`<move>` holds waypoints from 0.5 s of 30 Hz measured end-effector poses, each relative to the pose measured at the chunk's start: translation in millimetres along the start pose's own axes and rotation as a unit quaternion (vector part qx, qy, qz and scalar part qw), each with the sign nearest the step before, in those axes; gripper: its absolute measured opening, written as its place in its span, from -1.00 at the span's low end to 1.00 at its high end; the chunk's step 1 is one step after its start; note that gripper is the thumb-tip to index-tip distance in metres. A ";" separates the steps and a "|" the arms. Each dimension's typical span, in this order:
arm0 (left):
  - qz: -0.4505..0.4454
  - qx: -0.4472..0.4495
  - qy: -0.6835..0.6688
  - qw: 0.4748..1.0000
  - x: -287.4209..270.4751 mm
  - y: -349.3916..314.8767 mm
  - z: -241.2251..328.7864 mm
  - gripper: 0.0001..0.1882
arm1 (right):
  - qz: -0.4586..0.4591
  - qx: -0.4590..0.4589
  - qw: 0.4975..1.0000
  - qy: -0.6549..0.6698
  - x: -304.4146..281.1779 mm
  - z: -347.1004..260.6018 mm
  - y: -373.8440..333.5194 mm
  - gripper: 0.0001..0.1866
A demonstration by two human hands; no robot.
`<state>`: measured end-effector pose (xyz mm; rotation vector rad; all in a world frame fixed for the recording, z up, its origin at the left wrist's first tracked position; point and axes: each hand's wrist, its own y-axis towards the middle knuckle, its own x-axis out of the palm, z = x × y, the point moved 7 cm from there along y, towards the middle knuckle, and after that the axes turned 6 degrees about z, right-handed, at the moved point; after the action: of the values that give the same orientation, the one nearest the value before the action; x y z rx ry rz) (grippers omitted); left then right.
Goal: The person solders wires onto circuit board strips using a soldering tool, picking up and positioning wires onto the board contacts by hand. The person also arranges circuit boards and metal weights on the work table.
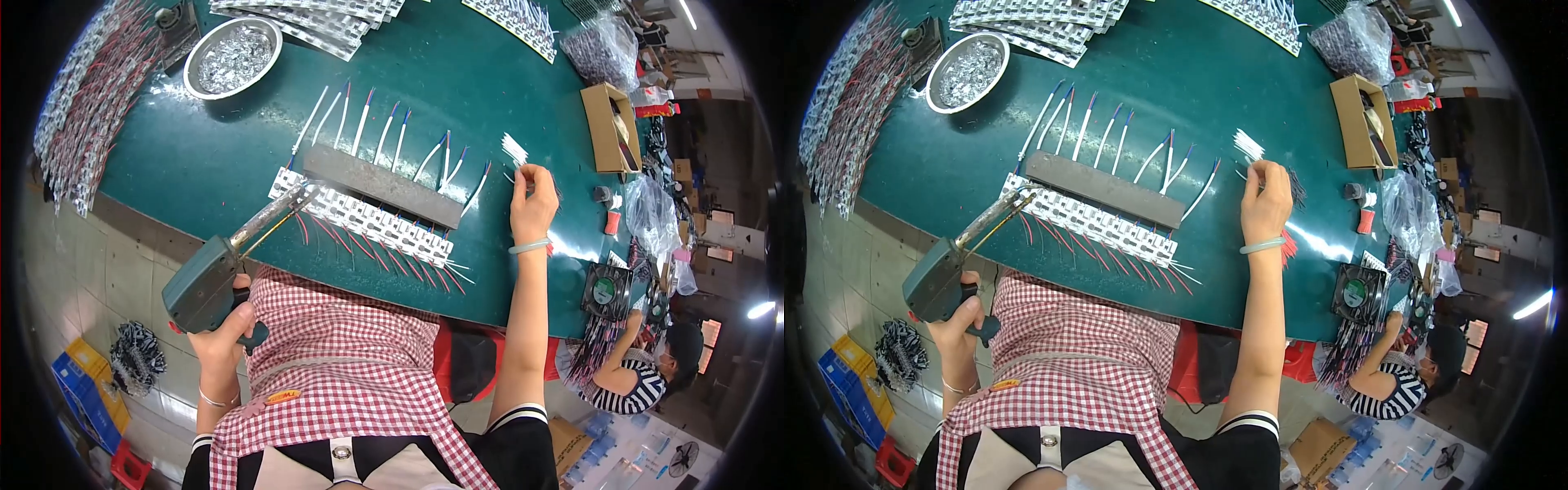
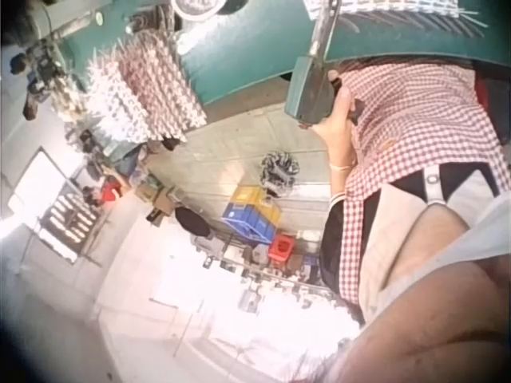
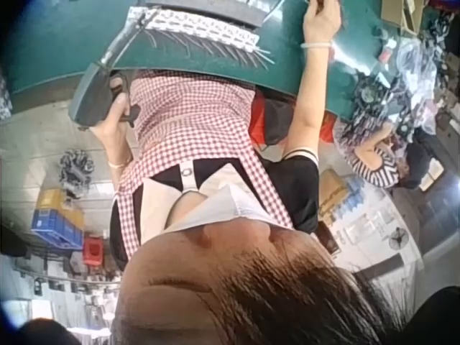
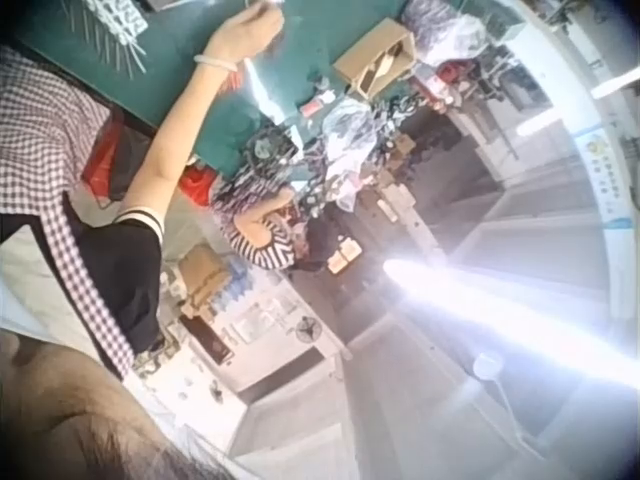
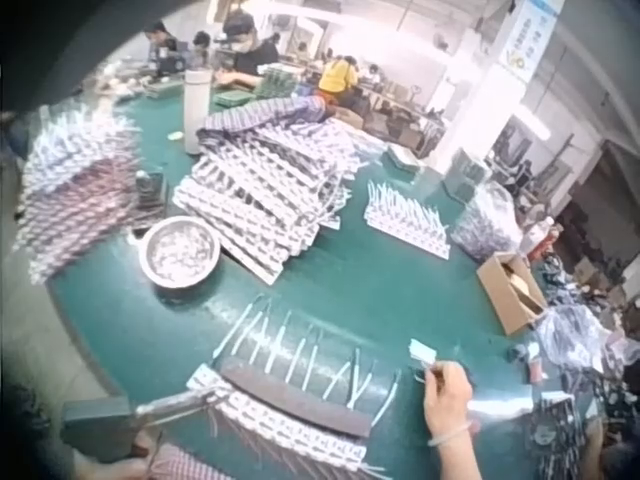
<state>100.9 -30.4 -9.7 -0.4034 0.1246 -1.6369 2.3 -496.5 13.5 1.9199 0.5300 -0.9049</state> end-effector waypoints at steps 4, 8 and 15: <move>-0.003 0.006 -0.008 1.000 -0.1 1.8 -0.4 -0.41 | -0.003 0.018 1.000 0.014 -2.4 2.6 -3.5 -0.94; -0.002 0.000 -0.013 1.000 0.1 0.8 -0.2 -0.40 | 0.002 0.050 0.998 0.042 -5.8 3.3 -5.5 -0.94; -0.015 -0.005 -0.011 1.000 -1.3 0.9 -0.5 -0.43 | 0.003 0.091 0.994 0.055 -17.3 1.3 -16.3 -0.96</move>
<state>101.7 -29.3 -10.7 -0.4318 0.1114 -1.6610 -20.2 -489.6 17.3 2.1437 0.5200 -0.8723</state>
